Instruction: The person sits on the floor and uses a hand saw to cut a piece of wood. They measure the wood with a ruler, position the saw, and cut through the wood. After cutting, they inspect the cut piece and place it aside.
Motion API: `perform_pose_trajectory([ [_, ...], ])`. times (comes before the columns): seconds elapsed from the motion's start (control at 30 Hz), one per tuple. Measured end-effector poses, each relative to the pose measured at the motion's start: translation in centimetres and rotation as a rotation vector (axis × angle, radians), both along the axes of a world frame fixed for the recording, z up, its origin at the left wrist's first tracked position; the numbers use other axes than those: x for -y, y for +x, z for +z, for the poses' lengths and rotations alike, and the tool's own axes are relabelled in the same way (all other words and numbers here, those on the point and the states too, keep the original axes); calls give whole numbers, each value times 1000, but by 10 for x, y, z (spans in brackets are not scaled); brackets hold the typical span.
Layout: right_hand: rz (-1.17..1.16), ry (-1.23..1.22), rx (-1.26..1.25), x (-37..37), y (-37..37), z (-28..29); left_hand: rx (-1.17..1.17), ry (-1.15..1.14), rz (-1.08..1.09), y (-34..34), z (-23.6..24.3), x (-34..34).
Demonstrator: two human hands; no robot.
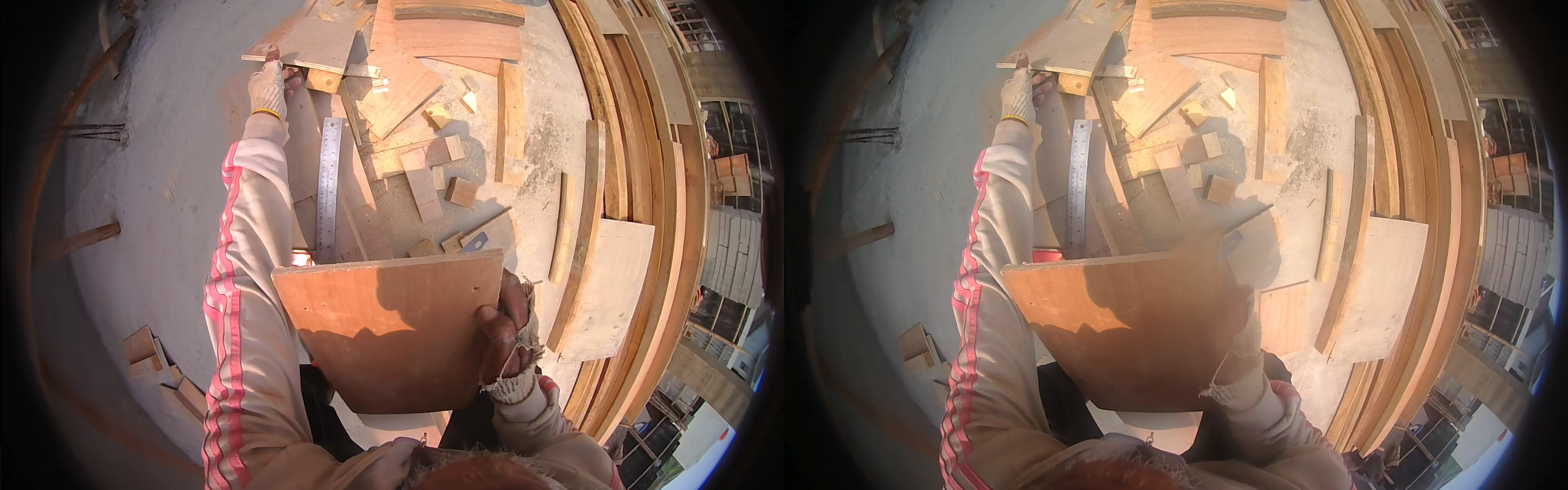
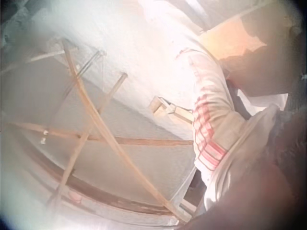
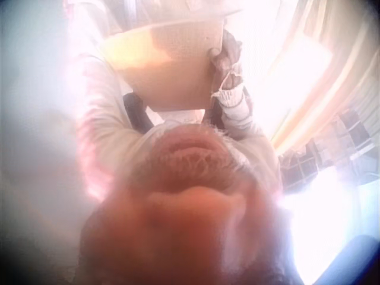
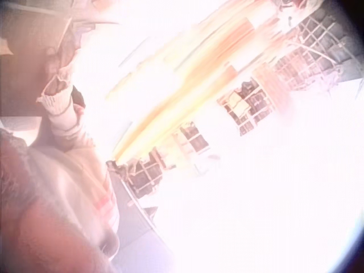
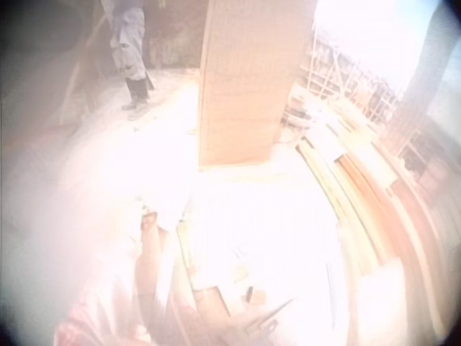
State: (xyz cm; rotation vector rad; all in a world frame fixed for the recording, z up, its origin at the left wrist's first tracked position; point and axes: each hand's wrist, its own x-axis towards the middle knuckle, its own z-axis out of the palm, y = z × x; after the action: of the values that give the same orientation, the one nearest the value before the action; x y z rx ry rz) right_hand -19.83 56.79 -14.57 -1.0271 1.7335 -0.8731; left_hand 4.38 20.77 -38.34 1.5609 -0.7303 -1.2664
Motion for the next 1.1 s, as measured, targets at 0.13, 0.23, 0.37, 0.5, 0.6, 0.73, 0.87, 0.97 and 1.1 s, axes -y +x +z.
perform_pose_trajectory([
  [0.13,-87,-40,141,-42,-29,23,39,51,78,-32,-34,30],
  [0.23,-117,-150,119,-74,-36,35,-9,-149,40,-49,-50,22],
  [0.37,-120,-273,52,-108,-25,50,-150,-169,-59,-114,-34,-38],
  [0.5,-93,-387,24,-132,-13,57,-230,-57,-607,-122,7,-136],
  [0.6,-163,-564,67,-141,-30,50,107,140,-940,-109,58,-196],
  [0.73,-232,-896,-54,-120,-65,5,463,-355,-1112,-24,113,-256],
  [0.87,-289,-1000,-509,-117,-108,-19,-398,-193,-1093,-5,200,-350],
  [0.97,-365,-810,-145,-129,-104,-6,-54,-396,-848,-26,244,-443],
  [1.1,-338,-744,-23,-159,-105,-4,114,-304,-577,-29,237,-477],
])
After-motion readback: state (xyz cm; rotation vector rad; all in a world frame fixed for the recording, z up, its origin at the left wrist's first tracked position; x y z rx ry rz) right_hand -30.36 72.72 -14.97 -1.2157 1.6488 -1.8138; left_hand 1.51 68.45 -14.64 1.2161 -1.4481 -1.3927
